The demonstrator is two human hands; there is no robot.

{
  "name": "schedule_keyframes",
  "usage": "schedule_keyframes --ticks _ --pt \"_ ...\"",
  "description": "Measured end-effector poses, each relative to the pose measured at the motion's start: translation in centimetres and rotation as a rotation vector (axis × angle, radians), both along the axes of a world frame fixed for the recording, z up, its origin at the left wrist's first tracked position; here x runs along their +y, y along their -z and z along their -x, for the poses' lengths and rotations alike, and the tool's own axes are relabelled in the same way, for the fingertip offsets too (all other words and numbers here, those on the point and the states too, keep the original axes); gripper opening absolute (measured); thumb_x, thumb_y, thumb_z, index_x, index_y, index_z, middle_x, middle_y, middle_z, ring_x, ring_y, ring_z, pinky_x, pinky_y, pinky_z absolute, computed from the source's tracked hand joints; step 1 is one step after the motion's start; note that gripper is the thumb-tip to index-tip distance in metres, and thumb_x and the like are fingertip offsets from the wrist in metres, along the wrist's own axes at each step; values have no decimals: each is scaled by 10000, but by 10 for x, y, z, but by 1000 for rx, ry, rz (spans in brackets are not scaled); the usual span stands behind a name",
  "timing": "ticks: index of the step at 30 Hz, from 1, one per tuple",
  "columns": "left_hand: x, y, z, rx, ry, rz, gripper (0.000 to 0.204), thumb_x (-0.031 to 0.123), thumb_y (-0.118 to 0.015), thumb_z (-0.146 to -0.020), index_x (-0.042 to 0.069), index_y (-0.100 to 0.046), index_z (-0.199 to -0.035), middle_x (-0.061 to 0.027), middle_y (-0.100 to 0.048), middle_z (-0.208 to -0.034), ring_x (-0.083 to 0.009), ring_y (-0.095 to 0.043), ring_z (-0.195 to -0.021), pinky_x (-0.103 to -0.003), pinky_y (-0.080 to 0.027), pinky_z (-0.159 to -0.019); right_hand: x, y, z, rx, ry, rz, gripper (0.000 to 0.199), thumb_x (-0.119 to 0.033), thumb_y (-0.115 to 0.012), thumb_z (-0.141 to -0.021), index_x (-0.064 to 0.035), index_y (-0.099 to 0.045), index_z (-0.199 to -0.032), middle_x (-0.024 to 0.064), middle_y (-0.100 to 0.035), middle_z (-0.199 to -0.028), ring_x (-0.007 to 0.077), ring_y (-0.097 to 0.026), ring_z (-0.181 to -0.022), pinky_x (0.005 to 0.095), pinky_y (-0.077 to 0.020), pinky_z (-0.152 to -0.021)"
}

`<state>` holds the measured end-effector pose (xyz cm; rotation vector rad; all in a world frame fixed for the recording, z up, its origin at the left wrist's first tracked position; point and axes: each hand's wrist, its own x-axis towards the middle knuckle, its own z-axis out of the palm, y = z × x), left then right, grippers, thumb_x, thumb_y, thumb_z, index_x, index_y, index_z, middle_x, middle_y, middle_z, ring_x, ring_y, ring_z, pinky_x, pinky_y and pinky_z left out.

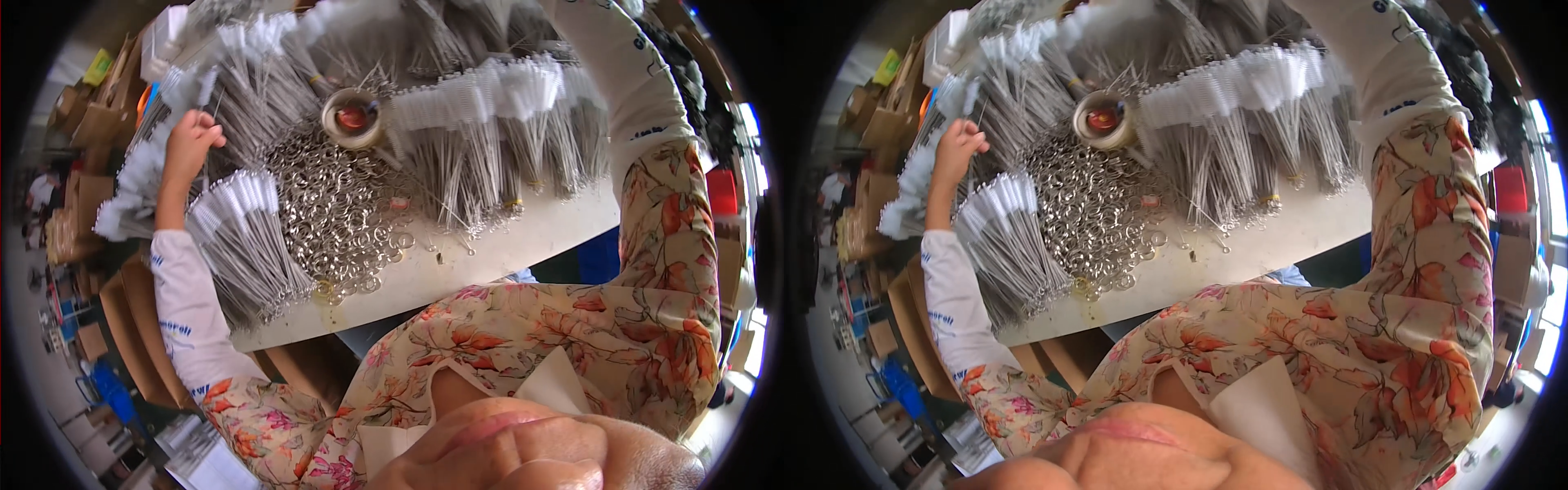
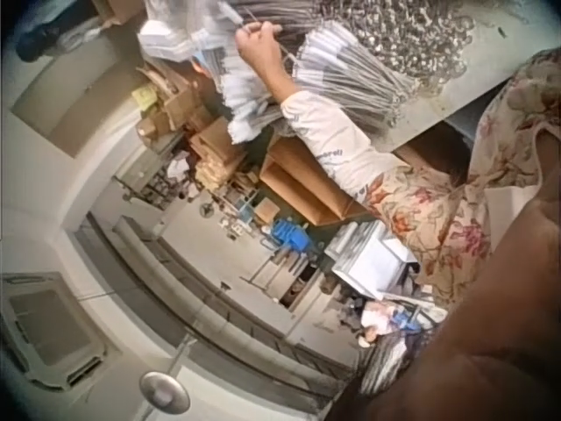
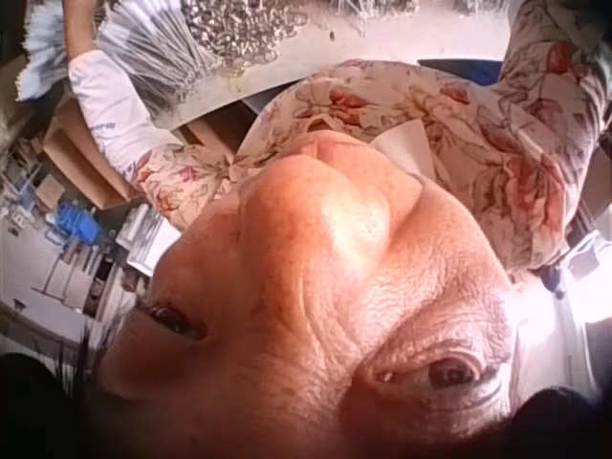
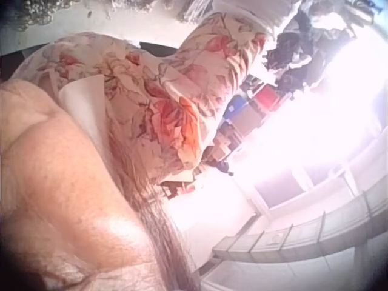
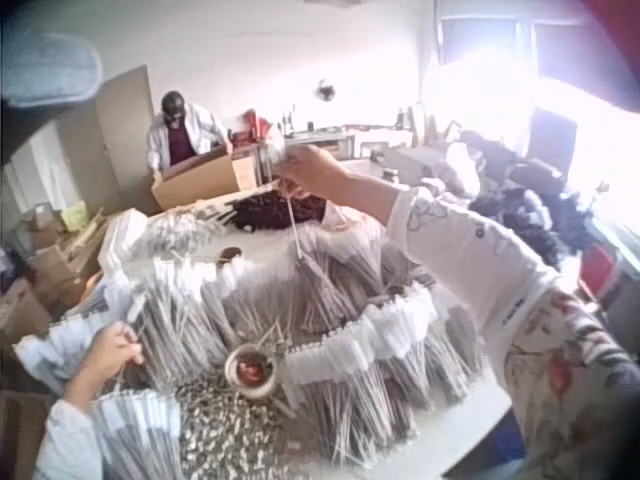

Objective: Assembling small white cleaning brushes onto metal split rings in a workshop environment.

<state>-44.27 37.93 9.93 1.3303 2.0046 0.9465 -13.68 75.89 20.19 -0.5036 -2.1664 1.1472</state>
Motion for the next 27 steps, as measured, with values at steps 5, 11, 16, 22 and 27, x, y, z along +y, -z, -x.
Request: schedule_keyframes --ticks 5,11,16,22,27 --pt "41 -59 -49 -705 -55 -6 254 119 -529 -891 -34 -545 -1093 -136 -649 -959 31 -316 -451 -122 -224 -339 63 90 -121 -380 -83 -109 258 -298 -588 -852 -56 -623 -934 39 -620 -734 129 -571 -595 312 -493 -540" --pt "27 -61 -61 -719 -101 -250 302 142 -533 -918 -68 -536 -1135 -179 -616 -1101 19 -257 -429 -143 -221 -353 -16 146 -90 -733 184 -369 209 -298 -680 -703 -90 -702 -693 88 -633 -598 169 -594 -539 331 -478 -541" --pt "15 -86 -66 -328 -224 -485 301 147 -558 -913 -38 -556 -1151 -161 -635 -1067 32 -246 -425 -152 -176 -358 -5 146 -83 -517 159 -156 165 -255 -706 -676 -90 -701 -663 63 -644 -593 160 -603 -538 322 -487 -518" --pt "16 -103 -108 103 -59 -424 295 43 -570 -884 -40 -563 -1167 -129 -639 -1064 -70 -601 -756 -197 -481 -711 -2 109 -104 -411 190 -256 246 -268 -800 -602 -66 -695 -695 46 -648 -629 143 -588 -560 319 -474 -528" --pt "14 -89 -123 210 -178 -487 220 71 -610 -866 -44 -634 -1052 -77 -657 -949 -92 -592 -864 -230 -457 -805 -27 25 -144 -265 389 -79 205 -246 -748 -678 -65 -683 -750 23 -584 -605 117 -545 -547 284 -449 -506"
